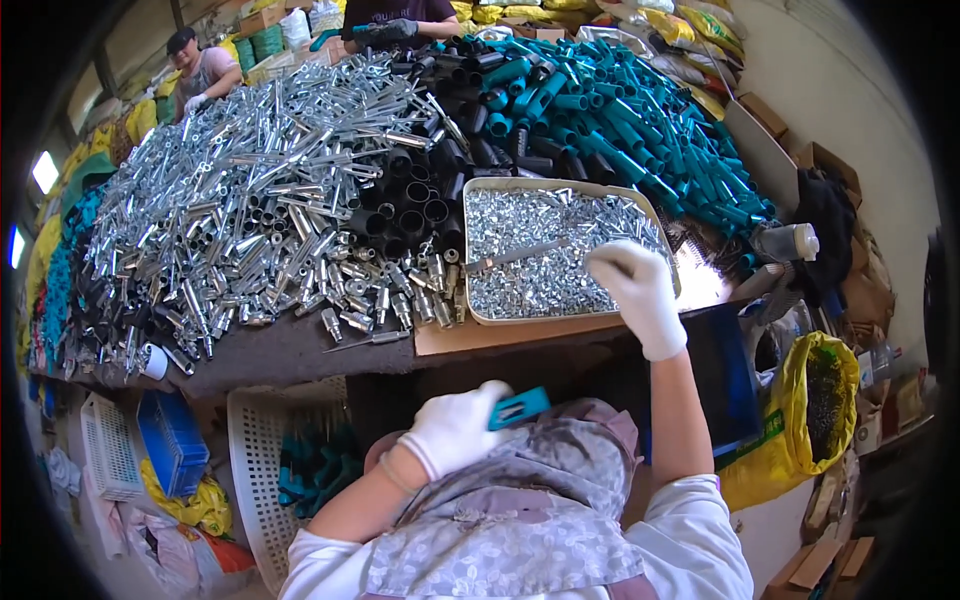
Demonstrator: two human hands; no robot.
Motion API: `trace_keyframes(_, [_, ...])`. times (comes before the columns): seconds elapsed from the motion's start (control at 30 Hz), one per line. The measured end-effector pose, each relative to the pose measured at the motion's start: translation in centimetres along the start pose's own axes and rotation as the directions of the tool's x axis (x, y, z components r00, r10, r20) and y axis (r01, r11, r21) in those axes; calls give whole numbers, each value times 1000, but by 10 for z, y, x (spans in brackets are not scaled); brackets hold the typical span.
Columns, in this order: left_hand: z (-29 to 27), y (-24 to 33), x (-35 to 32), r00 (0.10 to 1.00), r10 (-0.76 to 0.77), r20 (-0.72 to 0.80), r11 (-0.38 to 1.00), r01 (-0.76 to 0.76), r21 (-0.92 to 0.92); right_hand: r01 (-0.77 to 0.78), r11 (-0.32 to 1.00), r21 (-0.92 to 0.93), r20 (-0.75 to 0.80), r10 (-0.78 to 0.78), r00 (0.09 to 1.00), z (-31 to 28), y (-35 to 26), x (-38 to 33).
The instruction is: Assembling screwdriver handles and shafts at a factory workbench.
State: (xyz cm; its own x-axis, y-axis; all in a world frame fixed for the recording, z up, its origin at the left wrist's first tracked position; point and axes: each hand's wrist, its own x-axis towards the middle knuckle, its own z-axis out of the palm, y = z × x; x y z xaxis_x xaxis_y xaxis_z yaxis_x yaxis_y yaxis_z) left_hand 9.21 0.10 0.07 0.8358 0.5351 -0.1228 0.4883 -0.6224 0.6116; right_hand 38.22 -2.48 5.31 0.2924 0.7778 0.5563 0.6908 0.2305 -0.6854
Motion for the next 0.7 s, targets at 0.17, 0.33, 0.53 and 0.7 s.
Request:
trace_keyframes(0.17, [24,-47,-30,985,-169,34,986,169,11,30,882,-470,102,21,995,17,-8,-13])
trace_keyframes(0.33, [27,-46,-41,992,-16,-129,994,2,-108,-14,841,-540,122,94,988,34,0,-12])
trace_keyframes(0.53, [18,-28,-46,937,-44,-347,963,-53,-265,0,959,-282,-36,-11,999,21,5,-13])
trace_keyframes(0.7, [4,-32,-50,868,195,-457,970,-239,-40,-410,838,361,168,374,912,28,-41,-42])
